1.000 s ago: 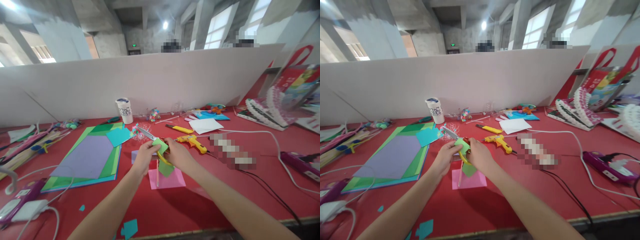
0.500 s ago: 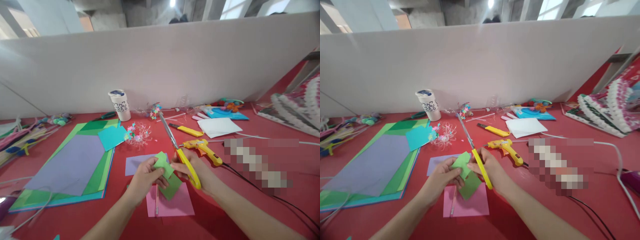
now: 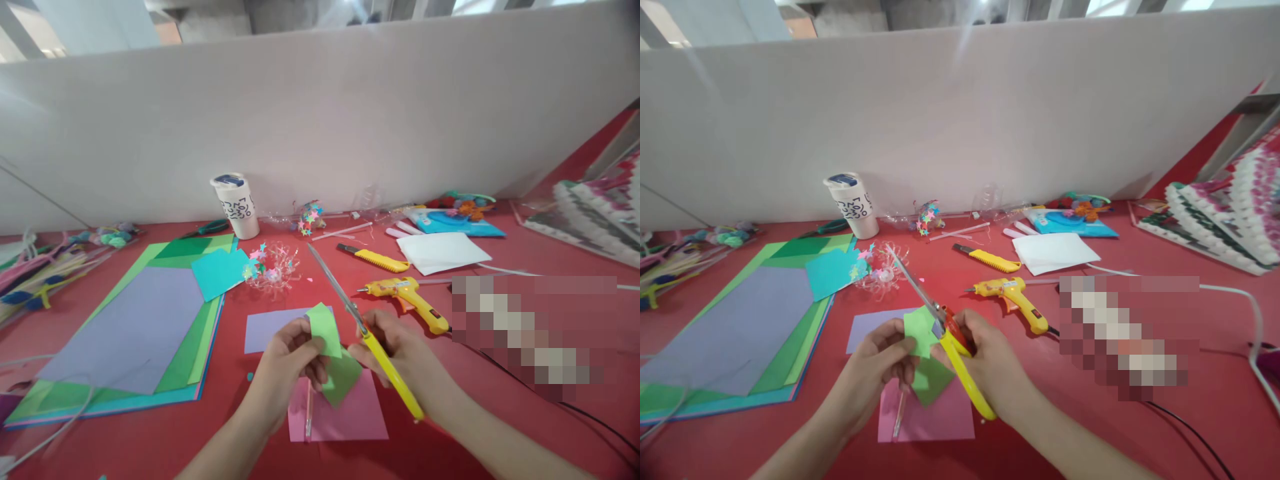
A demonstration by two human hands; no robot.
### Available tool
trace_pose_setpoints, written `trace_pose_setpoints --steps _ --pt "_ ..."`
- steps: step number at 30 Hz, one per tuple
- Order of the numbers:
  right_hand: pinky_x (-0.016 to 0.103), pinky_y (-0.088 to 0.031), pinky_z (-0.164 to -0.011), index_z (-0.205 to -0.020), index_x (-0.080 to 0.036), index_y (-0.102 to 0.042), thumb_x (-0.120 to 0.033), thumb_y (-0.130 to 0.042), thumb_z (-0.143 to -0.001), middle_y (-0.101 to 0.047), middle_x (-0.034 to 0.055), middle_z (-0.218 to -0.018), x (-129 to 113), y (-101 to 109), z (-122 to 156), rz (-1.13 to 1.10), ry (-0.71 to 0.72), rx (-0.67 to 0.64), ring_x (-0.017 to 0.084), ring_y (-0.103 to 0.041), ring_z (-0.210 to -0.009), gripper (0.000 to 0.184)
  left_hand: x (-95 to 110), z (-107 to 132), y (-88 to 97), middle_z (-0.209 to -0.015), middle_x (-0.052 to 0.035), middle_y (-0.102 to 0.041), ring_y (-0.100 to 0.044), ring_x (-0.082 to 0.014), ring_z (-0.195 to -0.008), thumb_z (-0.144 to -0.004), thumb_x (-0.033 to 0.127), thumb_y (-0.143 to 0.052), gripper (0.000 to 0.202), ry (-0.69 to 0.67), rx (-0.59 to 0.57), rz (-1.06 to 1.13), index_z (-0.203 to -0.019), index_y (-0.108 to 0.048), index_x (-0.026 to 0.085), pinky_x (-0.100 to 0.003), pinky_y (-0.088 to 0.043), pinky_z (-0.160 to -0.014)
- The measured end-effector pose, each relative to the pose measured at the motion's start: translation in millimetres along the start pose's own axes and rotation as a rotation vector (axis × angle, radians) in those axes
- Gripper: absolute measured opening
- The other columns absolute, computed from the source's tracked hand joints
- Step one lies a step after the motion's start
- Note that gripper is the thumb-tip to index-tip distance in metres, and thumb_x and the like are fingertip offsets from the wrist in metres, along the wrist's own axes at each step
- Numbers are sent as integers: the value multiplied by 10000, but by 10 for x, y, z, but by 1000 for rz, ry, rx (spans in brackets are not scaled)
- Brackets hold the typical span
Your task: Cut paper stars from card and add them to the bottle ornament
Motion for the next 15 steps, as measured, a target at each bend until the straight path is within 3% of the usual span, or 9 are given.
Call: trace_pose_setpoints --steps 5,8,11,15 --pt "227 -328 -497 -728 -232 -442 -344 -649 -752 -412 -67 -644 -61 136 27 131 112 -166 104 -360 -536 237 35 -2 76 -517 52 -558 -437 -33 -364 -721 281 -681 169 -18 67 15 -737 -560 164 -138 -316 -352" --pt "234 -284 -484 -756 -234 -396 -473 -528 -860 -317 -82 -608 -9 194 93 170 87 -233 105 -307 -507 292 48 35 87 -486 81 -487 -373 -4 -355 -740 261 -675 174 11 113 7 -699 -535 166 -111 -248 -353" --pt "236 -232 -460 -770 -229 -399 -570 -445 -885 -262 -94 -573 41 219 171 225 32 -282 102 -271 -471 362 88 60 64 -563 45 -557 -498 -46 -418 -796 283 -626 181 -22 78 15 -704 -517 172 -128 -339 -377" --pt "222 -358 -515 -822 -227 -488 -496 -579 -833 -441 -36 -691 -10 218 226 358 56 -353 137 -395 -594 284 175 73 65 -613 6 -661 -585 -111 -414 -860 302 -557 127 -72 74 74 -820 -489 202 -185 -433 -377"
Point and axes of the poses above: each hand's wrist, its own z-axis away from the middle knuckle, its own y-axis out of the back of the hand, x = y × z, the point moved 3 cm from there along -z, towards the middle knuckle
